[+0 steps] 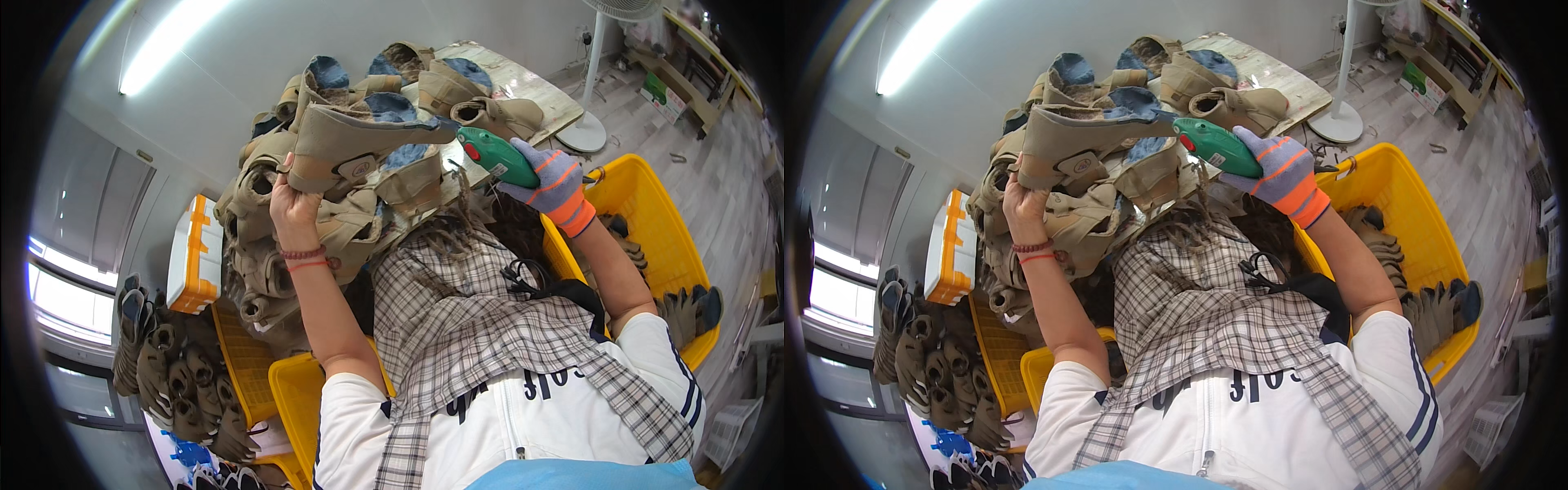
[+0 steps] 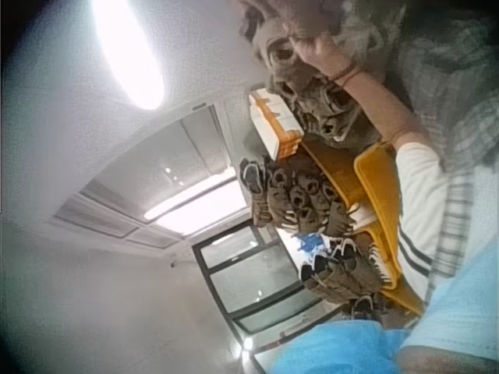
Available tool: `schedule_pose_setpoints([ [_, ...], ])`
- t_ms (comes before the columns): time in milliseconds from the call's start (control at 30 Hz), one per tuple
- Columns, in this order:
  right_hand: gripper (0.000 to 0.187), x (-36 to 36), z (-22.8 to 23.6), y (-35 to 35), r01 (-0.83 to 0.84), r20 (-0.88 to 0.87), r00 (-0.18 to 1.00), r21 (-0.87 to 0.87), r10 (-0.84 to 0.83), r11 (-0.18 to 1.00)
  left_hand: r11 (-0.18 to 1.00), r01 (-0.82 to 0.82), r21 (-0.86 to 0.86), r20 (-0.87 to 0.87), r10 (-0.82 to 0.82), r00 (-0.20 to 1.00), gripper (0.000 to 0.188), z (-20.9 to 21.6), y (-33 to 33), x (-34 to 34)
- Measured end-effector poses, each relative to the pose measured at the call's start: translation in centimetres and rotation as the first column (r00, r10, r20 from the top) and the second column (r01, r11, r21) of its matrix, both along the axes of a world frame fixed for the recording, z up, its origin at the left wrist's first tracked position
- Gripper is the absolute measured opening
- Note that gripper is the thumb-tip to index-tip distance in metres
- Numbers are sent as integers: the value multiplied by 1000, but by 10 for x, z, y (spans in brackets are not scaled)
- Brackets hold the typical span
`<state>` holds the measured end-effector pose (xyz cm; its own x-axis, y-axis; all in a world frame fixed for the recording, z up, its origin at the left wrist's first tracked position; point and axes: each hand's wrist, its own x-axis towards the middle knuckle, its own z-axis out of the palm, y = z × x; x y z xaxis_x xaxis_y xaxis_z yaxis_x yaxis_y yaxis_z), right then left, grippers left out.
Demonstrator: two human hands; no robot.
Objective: The person uses a green electric trimmer to shave the interior lining of beige boots, then switches to red-handled scissors to cut away excess material from the inside. The person handles multiple boots one at a time, placing trimmed pieces into a yellow bin.
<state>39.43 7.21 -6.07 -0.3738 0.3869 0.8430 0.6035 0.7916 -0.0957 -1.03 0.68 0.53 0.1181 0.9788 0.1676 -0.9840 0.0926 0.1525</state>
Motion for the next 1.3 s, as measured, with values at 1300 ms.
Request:
schedule_pose_setpoints([
  [1300,62,-31,16,4,-190,-131,974,-48,182,981,997,-4,-78,-49,1,999,30,5,16,34],
])
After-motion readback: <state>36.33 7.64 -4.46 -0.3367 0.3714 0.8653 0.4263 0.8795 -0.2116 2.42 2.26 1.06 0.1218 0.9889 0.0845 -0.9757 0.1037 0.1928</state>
